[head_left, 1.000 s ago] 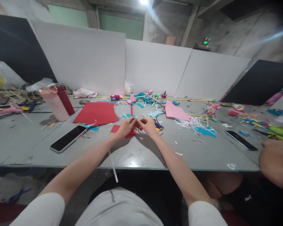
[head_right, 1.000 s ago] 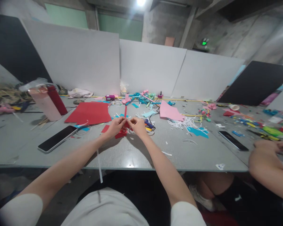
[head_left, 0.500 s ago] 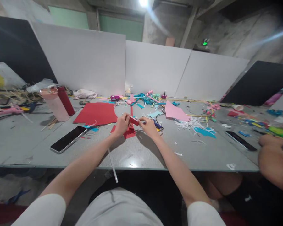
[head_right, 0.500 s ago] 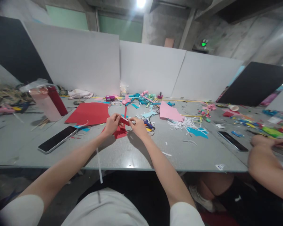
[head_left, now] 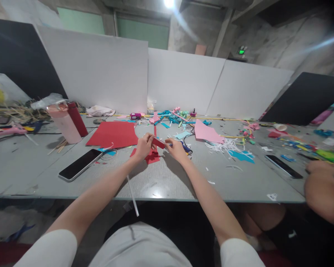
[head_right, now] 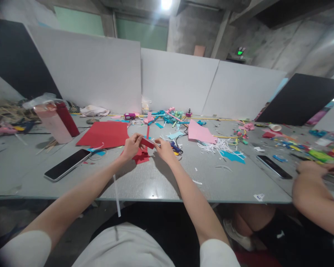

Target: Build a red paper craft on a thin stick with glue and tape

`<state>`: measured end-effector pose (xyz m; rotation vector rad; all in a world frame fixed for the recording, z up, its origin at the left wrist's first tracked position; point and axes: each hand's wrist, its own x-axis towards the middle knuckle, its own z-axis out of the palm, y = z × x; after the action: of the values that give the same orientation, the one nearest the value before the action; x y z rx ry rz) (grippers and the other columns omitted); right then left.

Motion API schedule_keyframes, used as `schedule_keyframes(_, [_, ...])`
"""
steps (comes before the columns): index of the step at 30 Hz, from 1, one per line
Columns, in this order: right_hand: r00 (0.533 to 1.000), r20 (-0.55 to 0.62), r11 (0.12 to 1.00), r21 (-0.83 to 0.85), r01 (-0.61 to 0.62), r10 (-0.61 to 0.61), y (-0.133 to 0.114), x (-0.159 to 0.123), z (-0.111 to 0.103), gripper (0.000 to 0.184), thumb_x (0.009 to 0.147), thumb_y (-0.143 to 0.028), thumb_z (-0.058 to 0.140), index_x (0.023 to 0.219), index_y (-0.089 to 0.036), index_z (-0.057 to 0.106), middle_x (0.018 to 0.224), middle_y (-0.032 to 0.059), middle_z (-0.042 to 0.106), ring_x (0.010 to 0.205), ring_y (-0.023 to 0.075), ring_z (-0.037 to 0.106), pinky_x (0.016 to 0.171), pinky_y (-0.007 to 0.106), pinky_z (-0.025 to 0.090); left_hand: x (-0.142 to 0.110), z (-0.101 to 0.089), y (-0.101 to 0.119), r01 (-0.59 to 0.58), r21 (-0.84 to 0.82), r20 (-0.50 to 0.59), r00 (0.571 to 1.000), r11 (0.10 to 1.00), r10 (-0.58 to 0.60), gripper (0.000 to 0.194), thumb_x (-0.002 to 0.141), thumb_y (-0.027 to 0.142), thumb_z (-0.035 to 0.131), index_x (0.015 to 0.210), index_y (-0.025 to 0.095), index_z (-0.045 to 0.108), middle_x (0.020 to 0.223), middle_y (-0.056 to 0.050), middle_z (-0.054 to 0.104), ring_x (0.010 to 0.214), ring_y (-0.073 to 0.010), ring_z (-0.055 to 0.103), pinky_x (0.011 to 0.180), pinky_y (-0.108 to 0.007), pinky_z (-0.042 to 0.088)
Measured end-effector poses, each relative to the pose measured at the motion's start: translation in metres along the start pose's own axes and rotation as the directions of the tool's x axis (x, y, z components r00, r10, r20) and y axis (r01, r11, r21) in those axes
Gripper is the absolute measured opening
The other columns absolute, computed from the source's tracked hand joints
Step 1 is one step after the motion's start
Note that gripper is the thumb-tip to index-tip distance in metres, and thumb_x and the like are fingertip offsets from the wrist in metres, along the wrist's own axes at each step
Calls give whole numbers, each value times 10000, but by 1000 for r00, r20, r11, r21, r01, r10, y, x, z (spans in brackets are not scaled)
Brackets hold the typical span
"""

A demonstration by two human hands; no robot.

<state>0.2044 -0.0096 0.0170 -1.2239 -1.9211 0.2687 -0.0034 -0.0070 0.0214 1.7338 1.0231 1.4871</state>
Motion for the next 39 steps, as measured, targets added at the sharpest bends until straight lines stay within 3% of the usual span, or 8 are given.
schedule_keyframes(32, [999, 30, 1000, 17, 14, -15, -4, 2, -1, 197, 982, -219, 631, 1072, -233, 806, 1027, 63, 810, 918, 225, 746, 854, 319, 538, -2, 2, 3, -7, -48, -2, 1000, 999, 7, 322, 1023, 520, 507, 1009, 212, 599, 598, 30, 663, 525, -169, 676, 550, -266, 538])
schedule_keyframes(39, [1000, 18, 999, 42, -2, 1, 0, 4, 0, 147, 951, -184, 660, 955, -217, 804, 930, 40, 809, 860, 211, 740, 789, 292, 519, -2, 2, 1, -20, -63, 3, 1000, 998, 20, 338, 1020, 544, 505, 1008, 217, 591, 589, 33, 664, 512, -173, 673, 529, -269, 527])
